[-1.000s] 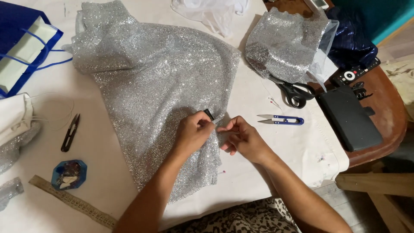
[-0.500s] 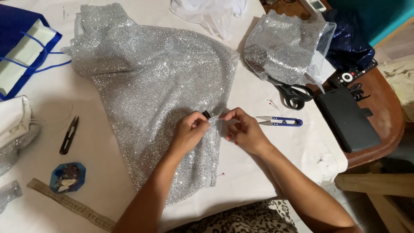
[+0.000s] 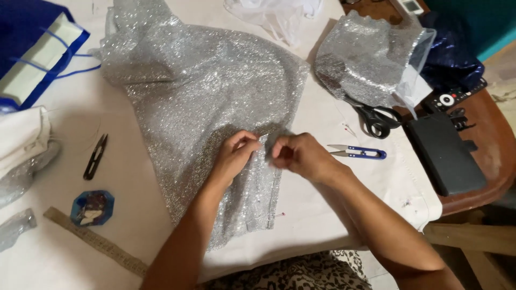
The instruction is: Cutting and pinning silver glittery fabric on a workspace table.
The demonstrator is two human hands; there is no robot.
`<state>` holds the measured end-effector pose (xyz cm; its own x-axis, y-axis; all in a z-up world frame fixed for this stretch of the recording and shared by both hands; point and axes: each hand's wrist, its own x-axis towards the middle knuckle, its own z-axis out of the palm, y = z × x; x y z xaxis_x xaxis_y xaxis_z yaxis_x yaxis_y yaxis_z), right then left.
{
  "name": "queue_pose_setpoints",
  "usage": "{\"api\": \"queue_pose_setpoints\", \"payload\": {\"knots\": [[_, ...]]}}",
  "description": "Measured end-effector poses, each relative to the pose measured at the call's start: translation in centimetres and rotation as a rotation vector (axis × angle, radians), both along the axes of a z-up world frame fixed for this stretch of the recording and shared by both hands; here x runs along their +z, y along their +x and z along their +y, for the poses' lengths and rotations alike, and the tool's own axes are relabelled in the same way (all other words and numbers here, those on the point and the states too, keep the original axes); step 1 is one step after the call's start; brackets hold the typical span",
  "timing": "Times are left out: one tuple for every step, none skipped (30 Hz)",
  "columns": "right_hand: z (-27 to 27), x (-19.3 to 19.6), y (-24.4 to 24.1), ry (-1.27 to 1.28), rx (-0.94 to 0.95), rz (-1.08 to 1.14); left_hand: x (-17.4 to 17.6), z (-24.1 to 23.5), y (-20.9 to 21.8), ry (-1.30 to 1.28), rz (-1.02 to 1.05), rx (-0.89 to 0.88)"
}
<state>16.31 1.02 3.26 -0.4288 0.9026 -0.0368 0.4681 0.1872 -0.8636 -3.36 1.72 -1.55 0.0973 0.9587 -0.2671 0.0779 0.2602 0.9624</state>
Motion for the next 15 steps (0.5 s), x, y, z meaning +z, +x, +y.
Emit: {"api": "queue_pose_setpoints", "payload": {"knots": [[-0.5, -0.3, -0.4, -0.006, 0.015, 0.001, 0.4, -0.2, 0.1, -0.006, 0.001, 0.015], [-1.0, -0.5, -0.7, -0.07, 0.049, -0.002, 0.7, -0.4, 0.2, 0.045, -0.028, 0.025], [-1.5, -0.8, -1.1, -0.133, 0.081, -0.005, 1.1, -0.6, 0.2, 0.097, -0.054, 0.032], [-1.7, -2.1, -1.3, -0.137, 0.094, -0.003, 0.4, -0.6, -0.1, 0.093, -0.051, 0.045], [-1.9, -3.4, -1.3, -0.211, 0.038, 0.122, -0.2, -0.5, -0.3, 0.178, -0.052, 0.037], [-2.0, -4.7, -1.4, -0.284, -0.018, 0.247, -0.8, -0.4, -0.5, 0.262, -0.053, 0.028], [-1.8, -5.6, -1.4, -0.286, -0.011, 0.248, -0.6, -1.3, -1.3, 0.261, -0.05, 0.035], [-1.6, -6.5, -1.3, -0.26, 0.0, 0.351, -0.5, -2.1, -2.0, 0.343, -0.033, 0.001], [-1.6, -7.4, -1.3, -0.237, 0.005, 0.455, -0.4, -3.0, -2.6, 0.419, -0.016, -0.038], [-1.6, -7.1, -1.3, -0.242, 0.007, 0.457, 0.0, -4.7, -3.3, 0.414, -0.013, -0.035], [-1.4, -6.7, -1.3, -0.216, 0.007, 0.42, 0.5, -6.2, -3.8, 0.494, 0.042, -0.123], [-1.2, -6.3, -1.3, -0.191, 0.007, 0.383, 0.9, -7.7, -4.3, 0.574, 0.098, -0.21], [-1.3, -5.8, -1.3, -0.191, 0.007, 0.383, 1.5, -8.8, -3.8, 0.573, 0.098, -0.21], [-1.3, -5.3, -1.4, -0.229, 0.025, 0.404, 2.1, -9.9, -3.3, 0.516, 0.279, -0.236], [-1.5, -4.8, -1.5, -0.269, 0.047, 0.423, 2.7, -11.1, -2.8, 0.453, 0.458, -0.258]]}}
